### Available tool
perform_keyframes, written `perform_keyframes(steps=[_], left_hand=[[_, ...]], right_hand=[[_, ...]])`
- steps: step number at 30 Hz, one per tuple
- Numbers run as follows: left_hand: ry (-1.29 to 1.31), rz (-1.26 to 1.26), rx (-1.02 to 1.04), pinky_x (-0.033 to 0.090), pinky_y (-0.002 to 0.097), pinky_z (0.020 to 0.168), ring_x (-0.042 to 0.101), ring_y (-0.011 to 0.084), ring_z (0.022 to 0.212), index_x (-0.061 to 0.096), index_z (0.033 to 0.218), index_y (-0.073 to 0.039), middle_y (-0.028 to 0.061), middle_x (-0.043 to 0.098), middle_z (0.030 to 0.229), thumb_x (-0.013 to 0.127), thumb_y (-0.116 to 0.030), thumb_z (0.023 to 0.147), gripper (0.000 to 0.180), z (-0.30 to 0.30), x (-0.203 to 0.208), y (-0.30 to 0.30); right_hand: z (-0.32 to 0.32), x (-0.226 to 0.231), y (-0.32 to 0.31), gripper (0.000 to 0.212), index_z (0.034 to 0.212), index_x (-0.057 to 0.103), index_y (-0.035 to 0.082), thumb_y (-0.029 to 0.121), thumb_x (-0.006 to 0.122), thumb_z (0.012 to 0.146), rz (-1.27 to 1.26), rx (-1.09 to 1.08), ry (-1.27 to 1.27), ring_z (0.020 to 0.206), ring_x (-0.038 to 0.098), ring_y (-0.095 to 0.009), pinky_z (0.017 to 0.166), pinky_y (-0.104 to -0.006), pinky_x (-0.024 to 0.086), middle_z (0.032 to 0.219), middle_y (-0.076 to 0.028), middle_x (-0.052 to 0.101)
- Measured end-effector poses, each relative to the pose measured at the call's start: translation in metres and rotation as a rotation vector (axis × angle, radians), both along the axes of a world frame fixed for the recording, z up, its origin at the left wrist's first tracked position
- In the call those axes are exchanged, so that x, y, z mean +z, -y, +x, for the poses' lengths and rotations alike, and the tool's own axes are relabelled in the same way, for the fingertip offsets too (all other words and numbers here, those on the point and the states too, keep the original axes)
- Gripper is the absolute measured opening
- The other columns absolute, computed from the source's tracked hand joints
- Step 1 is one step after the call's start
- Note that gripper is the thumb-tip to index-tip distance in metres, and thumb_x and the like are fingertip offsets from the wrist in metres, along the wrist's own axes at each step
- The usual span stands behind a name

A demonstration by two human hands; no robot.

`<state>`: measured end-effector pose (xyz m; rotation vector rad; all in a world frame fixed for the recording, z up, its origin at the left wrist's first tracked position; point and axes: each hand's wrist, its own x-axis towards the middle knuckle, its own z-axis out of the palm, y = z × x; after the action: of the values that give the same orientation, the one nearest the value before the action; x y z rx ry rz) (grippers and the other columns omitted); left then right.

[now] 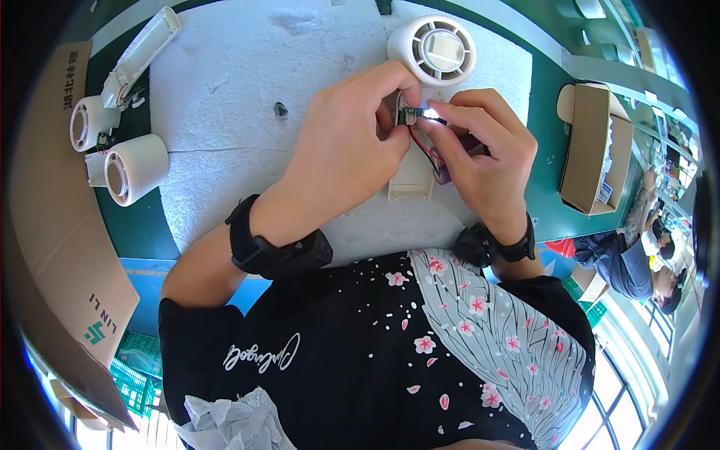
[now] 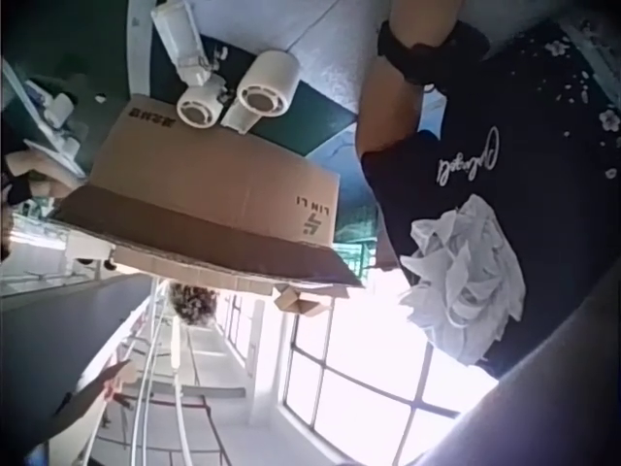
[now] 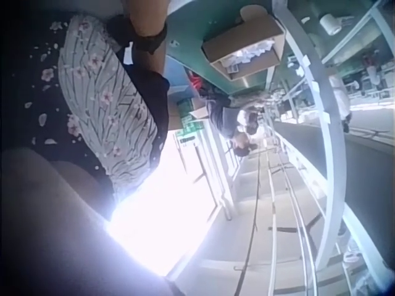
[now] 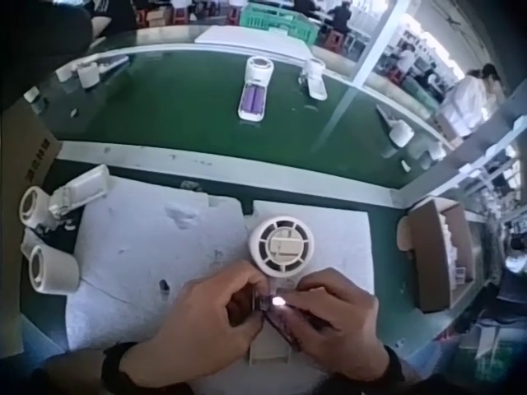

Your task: Assembling portable handheld fans by connecting motors to batteries and circuit boards.

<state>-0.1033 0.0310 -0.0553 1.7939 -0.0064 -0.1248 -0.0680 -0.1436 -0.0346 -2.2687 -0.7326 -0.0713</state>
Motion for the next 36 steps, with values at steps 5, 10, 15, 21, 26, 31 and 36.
perform_keyframes(steps=[5, 10, 15, 21, 26, 31, 36], left_hand=[[0.034, -0.018, -0.026, 0.048, 0.0232, 0.059, 0.058, 0.0095, 0.063, 0.055, 0.1, -0.004, 0.0048, 0.059, 0.071, 0.064, 0.005, 0.078, 0.025, 0.001, -0.002, -0.002], [-0.003, -0.022, -0.051, 0.05, 0.0233, 0.061, 0.06, 0.0102, 0.067, 0.057, 0.103, -0.005, 0.0058, 0.061, 0.076, 0.064, 0.005, 0.079, 0.027, 0.001, -0.002, -0.005], [0.092, -0.023, -0.052, 0.05, 0.0226, 0.062, 0.062, 0.0105, 0.072, 0.064, 0.104, -0.005, 0.0055, 0.065, 0.085, 0.063, 0.006, 0.078, 0.028, 0.001, -0.002, -0.005], [0.148, 0.049, -0.119, 0.05, 0.0216, 0.062, 0.062, 0.0101, 0.072, 0.07, 0.104, -0.004, 0.0035, 0.067, 0.095, 0.063, 0.007, 0.077, 0.03, 0.005, -0.001, -0.006], [0.121, 0.053, -0.156, 0.048, 0.021, 0.062, 0.06, 0.0093, 0.069, 0.07, 0.107, -0.006, 0.0045, 0.067, 0.101, 0.063, 0.007, 0.077, 0.033, 0.008, 0.0, -0.009], [0.134, 0.038, -0.167, 0.047, 0.0206, 0.06, 0.057, 0.0081, 0.066, 0.071, 0.107, -0.007, 0.0042, 0.065, 0.104, 0.063, 0.006, 0.077, 0.033, 0.008, -0.001, -0.009], [0.17, 0.069, -0.156, 0.046, 0.02, 0.059, 0.055, 0.0068, 0.065, 0.072, 0.106, -0.009, 0.0031, 0.065, 0.104, 0.064, 0.004, 0.077, 0.033, 0.007, -0.005, -0.01]], right_hand=[[0.002, -0.001, 0.0, 0.022, 0.093, 0.073, 0.003, 0.002, 0.08, 0.072, -0.015, 0.036, 0.064, 0.064, 0.06, -0.011, 0.056, -0.022, 0.049, 0.086, -0.006, 0.065], [0.0, 0.001, -0.001, 0.021, 0.094, 0.074, 0.004, 0.003, 0.079, 0.074, -0.05, 0.027, 0.056, 0.063, 0.061, -0.011, 0.055, -0.0224, 0.049, 0.087, -0.006, 0.065], [-0.001, 0.0, -0.002, 0.018, 0.093, 0.072, 0.002, 0.003, 0.078, 0.076, -0.012, -0.036, -0.042, 0.061, 0.061, -0.01, 0.051, -0.0211, 0.047, 0.089, -0.006, 0.065], [0.001, 0.002, 0.0, 0.019, 0.094, 0.064, 0.001, 0.004, 0.076, 0.08, -0.008, -0.09, -0.241, 0.059, 0.061, -0.008, 0.051, -0.0203, 0.045, 0.085, -0.004, 0.065], [0.006, -0.005, 0.005, 0.02, 0.096, 0.058, 0.001, 0.005, 0.073, 0.083, -0.02, -0.051, -0.317, 0.059, 0.059, -0.007, 0.053, -0.0211, 0.046, 0.081, -0.003, 0.064], [0.007, 0.011, 0.006, 0.016, 0.091, 0.061, 0.001, 0.005, 0.072, 0.081, -0.002, -0.01, -0.435, 0.068, 0.066, -0.019, 0.06, -0.0281, 0.051, 0.084, -0.01, 0.063], [0.005, 0.025, 0.03, 0.019, 0.093, 0.065, 0.001, 0.003, 0.074, 0.077, -0.074, 0.136, -0.164, 0.074, 0.067, -0.021, 0.064, -0.0285, 0.052, 0.088, -0.01, 0.064]])
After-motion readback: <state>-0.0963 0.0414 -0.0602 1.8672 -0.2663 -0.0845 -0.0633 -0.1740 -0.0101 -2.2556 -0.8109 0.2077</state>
